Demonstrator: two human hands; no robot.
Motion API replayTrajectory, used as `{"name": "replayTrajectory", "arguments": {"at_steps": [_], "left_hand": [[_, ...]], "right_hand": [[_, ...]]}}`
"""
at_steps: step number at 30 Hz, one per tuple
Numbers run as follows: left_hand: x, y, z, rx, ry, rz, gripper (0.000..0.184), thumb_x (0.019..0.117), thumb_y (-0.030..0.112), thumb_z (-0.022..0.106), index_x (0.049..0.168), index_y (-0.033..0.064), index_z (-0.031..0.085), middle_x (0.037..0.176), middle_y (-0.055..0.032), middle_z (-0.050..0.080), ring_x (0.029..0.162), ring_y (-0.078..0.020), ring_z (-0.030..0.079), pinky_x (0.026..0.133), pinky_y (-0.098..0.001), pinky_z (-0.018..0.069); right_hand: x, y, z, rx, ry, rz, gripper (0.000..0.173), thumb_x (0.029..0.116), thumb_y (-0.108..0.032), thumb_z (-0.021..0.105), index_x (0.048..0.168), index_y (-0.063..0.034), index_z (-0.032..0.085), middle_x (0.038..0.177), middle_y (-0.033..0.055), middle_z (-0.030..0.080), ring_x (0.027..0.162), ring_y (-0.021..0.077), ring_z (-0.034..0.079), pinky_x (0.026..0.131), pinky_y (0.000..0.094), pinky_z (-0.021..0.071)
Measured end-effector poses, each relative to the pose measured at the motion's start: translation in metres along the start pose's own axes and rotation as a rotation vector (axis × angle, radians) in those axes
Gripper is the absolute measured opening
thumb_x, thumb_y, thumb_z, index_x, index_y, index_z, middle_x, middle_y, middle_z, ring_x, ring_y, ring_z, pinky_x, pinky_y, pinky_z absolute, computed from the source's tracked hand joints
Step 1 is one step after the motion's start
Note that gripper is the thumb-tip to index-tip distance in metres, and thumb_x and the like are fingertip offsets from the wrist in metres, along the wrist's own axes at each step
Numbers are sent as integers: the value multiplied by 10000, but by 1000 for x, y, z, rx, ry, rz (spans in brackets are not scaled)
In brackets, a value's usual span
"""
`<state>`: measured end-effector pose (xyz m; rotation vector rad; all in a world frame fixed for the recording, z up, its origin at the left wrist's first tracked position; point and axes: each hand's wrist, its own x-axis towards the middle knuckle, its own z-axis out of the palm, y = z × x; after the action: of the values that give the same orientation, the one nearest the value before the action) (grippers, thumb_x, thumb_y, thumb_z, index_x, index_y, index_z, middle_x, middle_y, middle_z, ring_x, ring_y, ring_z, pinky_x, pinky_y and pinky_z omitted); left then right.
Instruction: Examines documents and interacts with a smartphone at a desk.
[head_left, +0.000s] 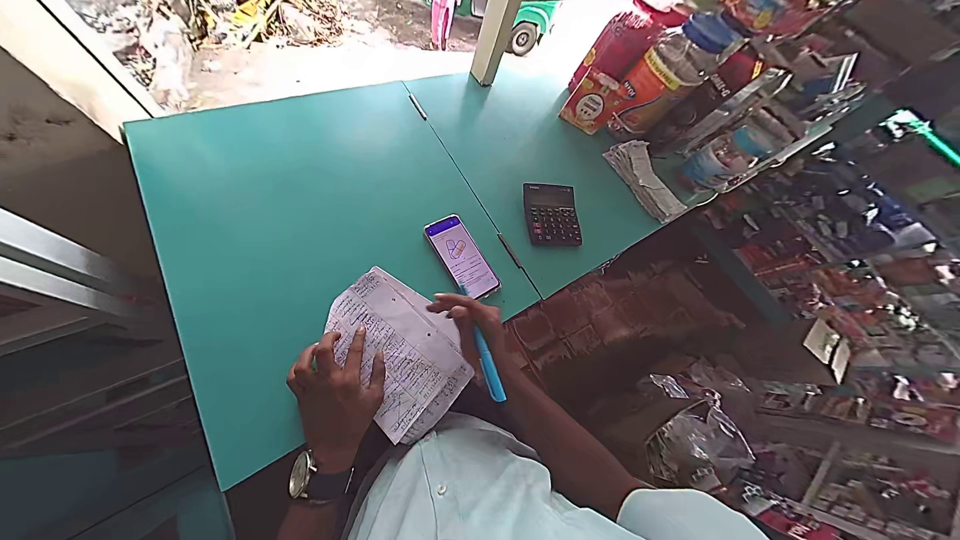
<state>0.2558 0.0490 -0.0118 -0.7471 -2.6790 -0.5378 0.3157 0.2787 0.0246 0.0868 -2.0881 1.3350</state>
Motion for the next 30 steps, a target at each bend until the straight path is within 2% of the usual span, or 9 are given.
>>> {"name": "replayTrajectory", "arguments": {"at_steps": [2,4,8,12,14,20,22,25,30], "left_hand": [[-1,-1,1,-9,5,7,522,957,537,476,1287,210,714,1256,-191,634,1165,-448,540,942,-600,389],[-1,-2,2,-6,17,23,515,965,529,477,1267,189,720,1248,-176,647,1171,-448,541,932,-597,395],[-1,-5,0,14,2,19,508,980,516,458,1271,189,717,1308,-106,669,1271,-447,529,994,-618,390],[6,-19,-5,23,-47,18,549,988,539,419,1335,207,686,1441,-25,611,1421,-465,400,1082,-665,308],[6,-29,-2,-5,-69,25,555,1001,532,396,1375,216,657,1491,-4,568,1454,-464,354,1084,-670,299],[5,-32,1,-46,-60,11,546,1006,504,393,1393,211,642,1521,-20,536,1453,-440,367,1082,-625,317],[4,-32,-1,-73,-10,14,530,1008,499,435,1364,178,660,1513,-65,541,1441,-434,385,1094,-604,315],[1,-30,-6,-86,69,-10,490,1028,438,448,1328,121,672,1472,-138,568,1409,-424,432,1109,-572,315],[2,-28,-5,-22,33,-56,529,1048,448,379,1367,116,639,1471,-136,567,1404,-399,445,1108,-554,328]], "right_hand": [[-9,13,-35,-120,120,37,312,1075,-186,488,1110,25,715,1006,89,776,946,148,745,872,348,618],[-7,30,-67,-224,230,41,220,1001,-94,534,1055,25,711,958,86,775,882,134,746,813,320,623],[2,56,-98,-254,250,54,193,895,20,536,966,10,715,945,89,773,853,134,738,782,303,606],[19,78,-99,-322,41,8,234,921,-38,527,949,-45,760,977,54,776,964,157,694,877,308,550],[25,83,-97,-428,-62,-20,268,947,-82,503,964,-102,769,999,12,778,1016,190,669,919,369,497],[39,94,-98,-461,-197,-12,257,987,-88,495,1014,-102,750,1190,-18,752,1238,233,611,1124,496,352],[39,96,-99,-418,-188,-31,256,979,-87,495,984,-92,751,1219,3,747,1273,260,595,1133,497,340],[37,97,-102,-342,-115,-50,220,956,-59,524,940,-76,743,1169,28,760,1240,256,611,1119,465,365],[37,95,-104,-255,-70,-68,185,951,-73,544,926,-85,727,1097,21,771,1139,212,638,1045,421,415]]}}
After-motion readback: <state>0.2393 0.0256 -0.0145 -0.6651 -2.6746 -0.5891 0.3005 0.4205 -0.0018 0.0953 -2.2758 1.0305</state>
